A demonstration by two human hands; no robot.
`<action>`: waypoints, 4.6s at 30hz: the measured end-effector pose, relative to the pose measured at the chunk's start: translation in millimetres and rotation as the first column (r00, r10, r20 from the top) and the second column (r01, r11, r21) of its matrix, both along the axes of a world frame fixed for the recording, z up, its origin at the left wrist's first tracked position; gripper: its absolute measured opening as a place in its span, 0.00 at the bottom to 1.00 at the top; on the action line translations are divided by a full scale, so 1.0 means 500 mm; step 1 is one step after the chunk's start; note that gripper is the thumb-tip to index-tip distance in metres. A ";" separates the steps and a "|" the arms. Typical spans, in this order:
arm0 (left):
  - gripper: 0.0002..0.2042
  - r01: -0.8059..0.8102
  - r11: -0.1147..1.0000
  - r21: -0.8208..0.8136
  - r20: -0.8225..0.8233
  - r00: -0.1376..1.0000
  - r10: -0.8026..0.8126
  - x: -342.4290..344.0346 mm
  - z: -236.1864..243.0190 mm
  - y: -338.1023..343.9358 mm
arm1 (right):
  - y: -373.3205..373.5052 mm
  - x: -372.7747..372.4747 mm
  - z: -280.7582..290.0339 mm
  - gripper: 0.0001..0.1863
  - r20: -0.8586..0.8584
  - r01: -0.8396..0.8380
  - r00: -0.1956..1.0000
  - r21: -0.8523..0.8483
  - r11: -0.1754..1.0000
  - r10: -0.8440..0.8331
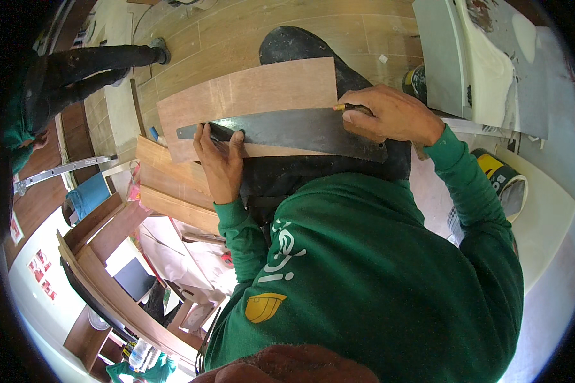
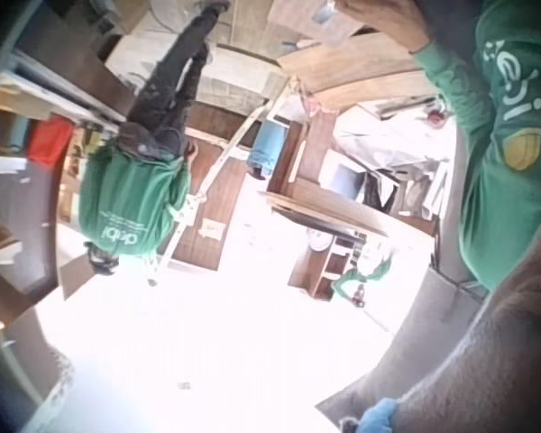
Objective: The person measures and marks a piece of wood using a tape measure and pencil, then uses a hand saw to cut along the marked line. The person handles the wood and tools while seated on the floor.
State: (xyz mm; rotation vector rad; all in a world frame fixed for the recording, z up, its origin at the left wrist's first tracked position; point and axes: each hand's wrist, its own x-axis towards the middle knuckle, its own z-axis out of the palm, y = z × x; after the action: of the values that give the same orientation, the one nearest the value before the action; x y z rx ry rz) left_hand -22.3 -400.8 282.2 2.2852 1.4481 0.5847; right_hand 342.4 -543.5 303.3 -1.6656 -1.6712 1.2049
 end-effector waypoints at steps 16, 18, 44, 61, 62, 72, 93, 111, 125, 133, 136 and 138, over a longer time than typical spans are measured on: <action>0.38 0.009 1.000 -0.003 0.004 1.000 -0.009 0.000 -0.002 0.001 | 0.009 0.005 0.005 0.19 0.001 -0.027 1.000 -0.071 0.997 0.027; 0.38 0.011 1.000 0.012 -0.007 1.000 -0.011 0.000 -0.002 0.001 | 0.007 0.006 0.004 0.19 0.014 -0.023 1.000 -0.084 0.996 0.024; 0.43 -0.229 0.973 0.016 -0.093 0.969 0.229 0.002 0.011 -0.021 | 0.153 0.037 0.067 0.21 -0.198 0.526 0.847 0.172 0.833 -0.494; 0.52 -0.343 0.939 -0.032 -0.025 0.939 0.343 -0.009 -0.006 -0.032 | 0.566 -0.457 -0.077 0.18 -0.285 -0.157 0.931 0.256 0.954 0.229; 0.51 -0.343 0.939 -0.036 -0.024 0.939 0.342 -0.009 -0.006 -0.033 | 0.564 -0.464 -0.080 0.18 -0.320 -0.157 0.918 0.245 0.957 0.232; 0.49 -0.284 0.958 0.050 0.062 0.958 0.280 -0.013 -0.009 -0.022 | 0.554 -0.472 -0.040 0.15 -0.212 -0.198 0.942 0.282 0.939 0.262; 0.50 -0.199 0.980 0.030 -0.026 0.979 0.200 -0.006 -0.014 -0.011 | 0.232 -0.132 0.094 0.21 0.397 -0.331 0.865 -0.006 0.943 0.306; 0.50 -0.225 0.974 -0.035 -0.020 0.974 0.225 -0.004 -0.002 -0.008 | 0.059 0.004 0.107 0.12 0.092 0.067 0.993 0.034 0.997 -0.070; 0.49 -0.241 0.970 -0.037 0.004 0.970 0.241 0.000 -0.004 -0.015 | 0.074 -0.021 0.102 0.10 0.141 0.056 0.989 -0.063 0.996 -0.046; 0.49 -0.257 0.966 -0.030 0.035 0.966 0.258 -0.015 -0.013 -0.014 | 0.121 -0.070 0.111 0.12 0.239 -0.047 0.970 -0.023 0.999 0.051; 0.47 -0.260 0.965 -0.021 0.064 0.963 0.261 -0.012 -0.014 -0.014 | 0.183 -0.126 0.097 0.12 0.196 -0.103 0.976 0.048 0.993 0.092; 0.47 -0.264 0.964 -0.030 0.056 0.962 0.266 -0.013 -0.006 -0.013 | 0.245 -0.184 0.081 0.12 0.175 -0.166 0.974 0.134 0.977 0.141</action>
State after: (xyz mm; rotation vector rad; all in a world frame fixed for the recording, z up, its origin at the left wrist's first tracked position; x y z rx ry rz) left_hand -28.7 -407.2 279.2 2.0517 1.7358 0.7033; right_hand 250.2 -421.1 343.7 -1.6062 -1.9720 1.0059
